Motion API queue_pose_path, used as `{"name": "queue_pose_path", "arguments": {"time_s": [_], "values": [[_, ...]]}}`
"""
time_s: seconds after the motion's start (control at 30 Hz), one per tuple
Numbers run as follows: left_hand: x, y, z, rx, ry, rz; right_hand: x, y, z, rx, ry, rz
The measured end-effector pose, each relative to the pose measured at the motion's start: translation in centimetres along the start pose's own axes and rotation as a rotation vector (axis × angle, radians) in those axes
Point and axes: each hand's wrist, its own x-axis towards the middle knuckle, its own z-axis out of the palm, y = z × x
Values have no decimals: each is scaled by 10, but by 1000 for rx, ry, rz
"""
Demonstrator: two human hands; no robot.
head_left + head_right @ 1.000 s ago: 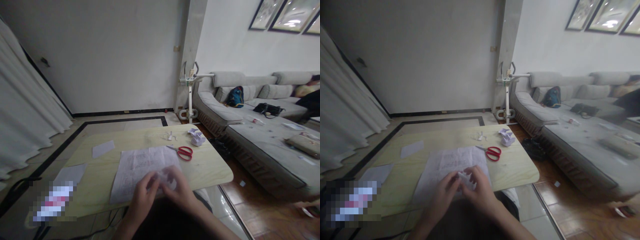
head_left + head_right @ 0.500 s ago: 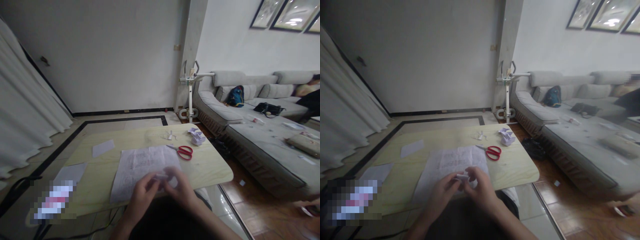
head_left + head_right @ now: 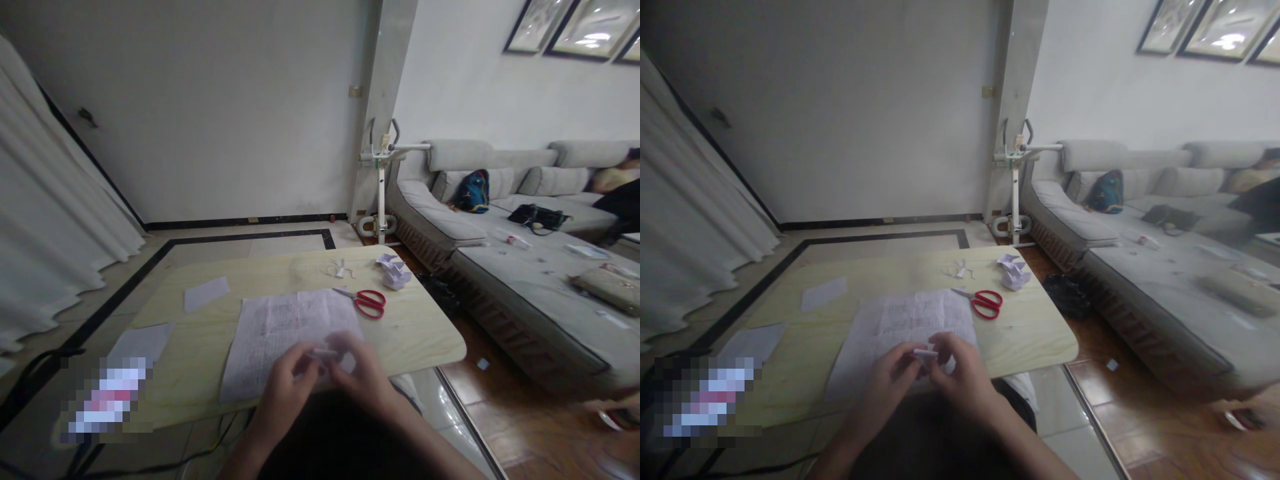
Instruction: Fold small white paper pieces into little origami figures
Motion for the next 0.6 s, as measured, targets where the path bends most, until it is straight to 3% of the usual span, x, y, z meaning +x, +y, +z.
{"name": "queue_pose_path", "arguments": {"time_s": [0.4, 0.6], "values": [[-1, 3, 0, -21, 2, -2, 1, -5, -3, -75, -35, -58], [-2, 7, 0, 96, 27, 18, 2, -7, -3, -197, -22, -141]]}}
